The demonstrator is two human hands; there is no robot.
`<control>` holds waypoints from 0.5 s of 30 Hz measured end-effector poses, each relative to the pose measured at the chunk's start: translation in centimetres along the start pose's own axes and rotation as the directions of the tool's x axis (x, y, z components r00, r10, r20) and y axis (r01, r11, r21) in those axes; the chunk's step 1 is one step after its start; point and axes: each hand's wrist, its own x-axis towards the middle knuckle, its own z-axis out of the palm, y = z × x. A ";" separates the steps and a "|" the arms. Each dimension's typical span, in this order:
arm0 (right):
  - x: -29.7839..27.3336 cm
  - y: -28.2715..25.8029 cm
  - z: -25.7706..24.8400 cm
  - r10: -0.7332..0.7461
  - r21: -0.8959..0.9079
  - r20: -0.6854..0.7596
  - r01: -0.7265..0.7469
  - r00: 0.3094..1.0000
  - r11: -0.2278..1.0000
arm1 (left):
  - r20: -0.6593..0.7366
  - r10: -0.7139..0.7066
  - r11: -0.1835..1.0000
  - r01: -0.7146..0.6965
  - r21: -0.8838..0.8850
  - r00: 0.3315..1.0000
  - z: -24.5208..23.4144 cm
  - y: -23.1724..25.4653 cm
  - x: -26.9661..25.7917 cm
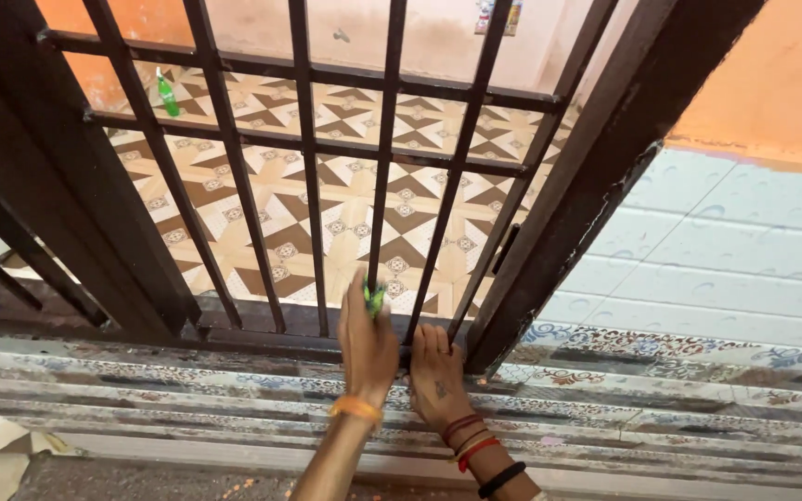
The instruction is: The person wipes the metal bars of a security gate using a patterned cloth. They systematically clean the vertical and horizontal bars, moving from top to bottom and side to side.
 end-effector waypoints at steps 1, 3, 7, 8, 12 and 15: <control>-0.1 0.0 -0.1 -0.017 -0.009 -0.031 0.017 0.999 1.000 | -0.025 0.039 0.999 -0.040 -0.005 0.999 0.4 1.6 1.1; -0.6 0.0 -0.1 -0.050 -0.030 -0.083 0.047 0.995 0.998 | -0.095 0.221 0.971 -0.228 -0.077 0.971 0.4 4.5 3.6; 0.2 -0.1 0.2 -0.016 0.002 -0.051 0.016 0.999 1.000 | -0.187 0.344 0.918 -0.372 -0.140 0.920 0.4 9.0 6.9; 0.0 -0.1 0.3 -0.025 0.004 -0.084 0.026 0.996 1.000 | -0.173 0.334 0.925 -0.357 -0.127 0.927 0.3 8.9 7.0; 0.0 -0.4 0.6 0.046 -0.040 -0.012 -0.046 0.999 0.998 | -0.031 0.143 0.983 -0.146 -0.111 0.989 1.1 3.9 6.4; 0.1 -0.7 0.9 0.036 -0.085 -0.077 -0.042 0.996 0.996 | 0.012 0.240 0.969 -0.241 0.048 0.971 0.9 -1.8 3.3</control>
